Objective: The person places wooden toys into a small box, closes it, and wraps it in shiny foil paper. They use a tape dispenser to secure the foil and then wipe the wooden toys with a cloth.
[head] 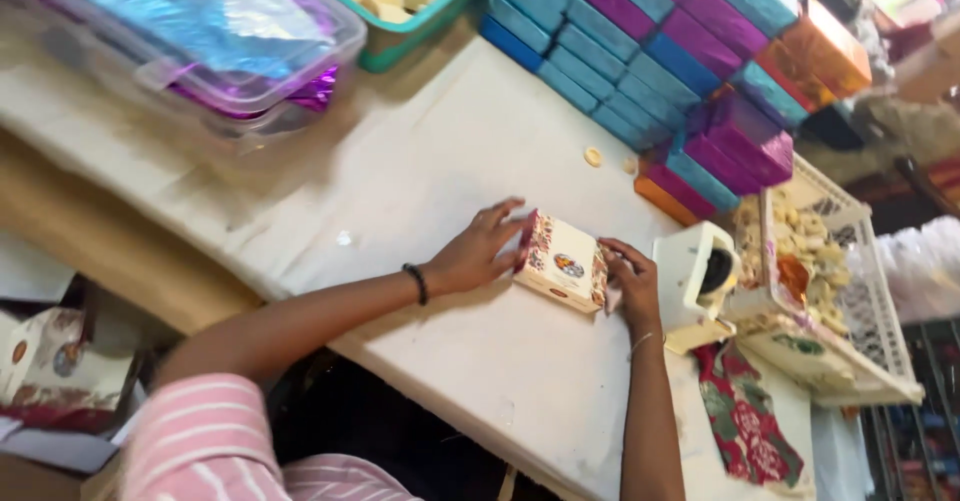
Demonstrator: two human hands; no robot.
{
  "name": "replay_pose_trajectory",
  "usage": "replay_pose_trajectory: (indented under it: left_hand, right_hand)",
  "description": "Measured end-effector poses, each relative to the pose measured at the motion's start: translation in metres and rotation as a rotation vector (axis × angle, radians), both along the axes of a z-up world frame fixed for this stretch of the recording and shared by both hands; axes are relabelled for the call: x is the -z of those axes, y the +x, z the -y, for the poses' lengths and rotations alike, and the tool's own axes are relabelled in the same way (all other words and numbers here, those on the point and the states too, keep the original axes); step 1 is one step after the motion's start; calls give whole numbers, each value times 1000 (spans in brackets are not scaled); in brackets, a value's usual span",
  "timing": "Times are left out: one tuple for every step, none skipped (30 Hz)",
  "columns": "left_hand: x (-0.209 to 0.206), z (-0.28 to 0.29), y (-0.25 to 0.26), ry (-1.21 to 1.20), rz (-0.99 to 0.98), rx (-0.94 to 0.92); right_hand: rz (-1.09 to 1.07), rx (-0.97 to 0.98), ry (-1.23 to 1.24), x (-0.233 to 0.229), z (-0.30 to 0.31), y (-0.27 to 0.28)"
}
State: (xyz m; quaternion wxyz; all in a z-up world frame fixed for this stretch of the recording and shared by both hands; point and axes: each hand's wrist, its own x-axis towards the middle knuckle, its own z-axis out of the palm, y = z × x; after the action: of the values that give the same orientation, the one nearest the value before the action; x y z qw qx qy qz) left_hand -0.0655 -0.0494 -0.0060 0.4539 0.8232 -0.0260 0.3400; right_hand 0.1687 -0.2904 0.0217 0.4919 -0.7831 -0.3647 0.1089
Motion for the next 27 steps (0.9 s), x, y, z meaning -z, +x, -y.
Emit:
replay_pose_trajectory:
  left_hand:
    - [1, -6, -21, -5, 14, -24]
    - [2, -11, -42, 157, -16, 43]
    - [3, -17, -65, 326, -54, 108]
    - [-2, -27, -85, 328, -46, 84]
    - [-7, -38, -111, 382, -68, 115]
    - [-12, -49, -136, 436, -90, 147]
    - [-21, -64, -158, 438, -106, 137]
    - [-30, -79, -181, 433, -161, 106]
    - [-41, -95, -199, 430, -204, 77]
    - [-40, -119, -223, 435, -208, 68]
    - [-36, -142, -240, 398, -247, -119]
    - [-32, -166, -258, 356, -284, -306]
    - [-37, -187, -276, 351, -266, -313]
    - [-42, -207, -294, 320, -352, -567]
    - [-46, -226, -314, 279, -443, -820]
    - [-41, -244, -321, 268, -432, -824]
    - [-38, -264, -329, 299, -375, -915]
    - [-35, -283, -337, 330, -317, -1006]
    - [-39, -292, -336, 334, -308, -1012]
    - [-44, -301, -335, 378, -224, -1050]
    - [-48, -309, -334, 420, -140, -1087]
    - [-51, -315, -331, 424, -131, -1092]
    - [-55, -320, -325, 451, -113, -1092]
    - [-58, -324, -317, 478, -95, -1092]
    - [-65, -326, -314, 480, -91, -1095]
    - [-72, -327, -311, 506, -84, -1090]
    - [-79, -330, -310, 539, -83, -1084]
  right_hand:
    - [14, -24, -5, 3, 3, 4]
    - [26, -41, 35, 5, 5, 9]
    - [35, -57, 83, 9, 6, 12]
    - [45, -80, 85, 7, 8, 19]
    - [22, -53, 101, 13, 10, 21]
    - [-2, -27, 117, 18, 10, 23]
    - [-15, -39, 121, 13, 9, 15]
    - [110, 33, 124, 9, 7, 7]
    - [246, 110, 128, -1, 6, 3]
    - [243, 102, 135, -10, 2, -5]
    - [601, 148, 25, -26, 3, -10]
    - [957, 192, -90, -40, 2, -15]
    - [977, 189, -87, -56, -11, -29]
    - [1091, 172, -64, -70, -24, -44]
    - [1199, 151, -44, -81, -35, -61]
    - [1213, 146, -44, -94, -64, -85]
    - [1136, -16, -48, -100, -91, -111]
    - [1055, -176, -52, -108, -119, -137]
    - [1061, -175, -43, -113, -153, -168]
    - [1037, -339, -7, -118, -187, -199]
    - [1010, -504, 28, -124, -220, -229]
    - [1017, -503, 35, -121, -251, -255]
    - [1036, -548, 70, -120, -280, -279]
    - [1055, -593, 105, -118, -309, -301]
    - [1059, -593, 109, -119, -329, -320]
    - [1156, -557, 106, -121, -348, -338]
    - [1244, -517, 109, -122, -369, -358]
